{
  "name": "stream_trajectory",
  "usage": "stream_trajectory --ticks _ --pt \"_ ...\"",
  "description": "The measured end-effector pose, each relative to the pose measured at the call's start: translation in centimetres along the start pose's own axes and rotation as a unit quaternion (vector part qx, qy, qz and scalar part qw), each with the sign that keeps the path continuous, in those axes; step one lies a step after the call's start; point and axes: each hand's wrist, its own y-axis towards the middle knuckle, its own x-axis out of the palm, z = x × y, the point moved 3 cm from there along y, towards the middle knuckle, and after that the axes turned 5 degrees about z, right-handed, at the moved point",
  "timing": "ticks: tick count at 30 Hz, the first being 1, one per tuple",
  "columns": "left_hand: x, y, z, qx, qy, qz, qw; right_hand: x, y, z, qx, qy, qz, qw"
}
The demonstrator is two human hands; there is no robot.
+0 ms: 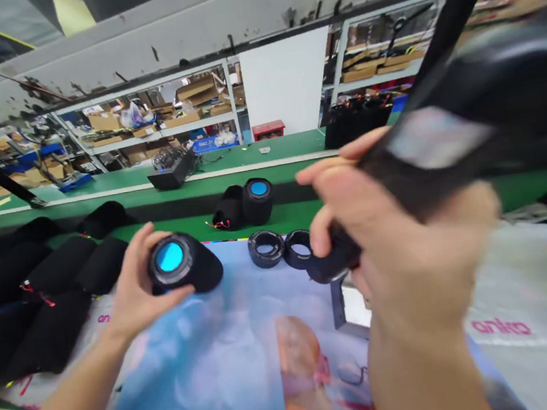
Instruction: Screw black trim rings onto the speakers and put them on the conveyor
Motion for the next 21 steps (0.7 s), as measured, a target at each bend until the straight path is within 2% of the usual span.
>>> stream_trajectory --ticks 2,3,5,7,11,14,17,21 --pt "1.8 -4.0 0.6 -0.022 -0.024 -0.057 0.998 1.9 -0.3 1.1 0.085 -0.08 -0.056 0.992" --pt "2.7 -5.7 0.6 -0.044 -0.044 -0.084 0.995 2.7 -0.6 1.9 0.132 -0.138 -0.103 0.976" --pt "4.5 -8.2 0.0 -0.09 -0.097 -0.104 0.986 4.0 -1.3 3.7 0.197 -0.253 -0.19 0.928" --pt "5.9 -9.5 -0.7 -0.124 -0.151 -0.104 0.975 5.0 -2.1 5.6 0.224 -0.33 -0.248 0.883" --pt "7.3 -10.1 -1.4 -0.131 -0.227 -0.115 0.958 6.8 -4.2 8.8 0.241 -0.448 -0.36 0.782" --pt "7.3 -10.2 -1.6 -0.114 -0.245 -0.123 0.955 8.1 -5.3 10.5 0.251 -0.485 -0.436 0.715" --pt "7.1 -10.6 -1.8 -0.094 -0.229 -0.122 0.961 9.3 -5.6 11.8 0.27 -0.5 -0.481 0.668" --pt "6.8 -10.9 -1.8 -0.025 -0.193 -0.098 0.976 10.0 -5.9 12.9 0.294 -0.524 -0.505 0.62"
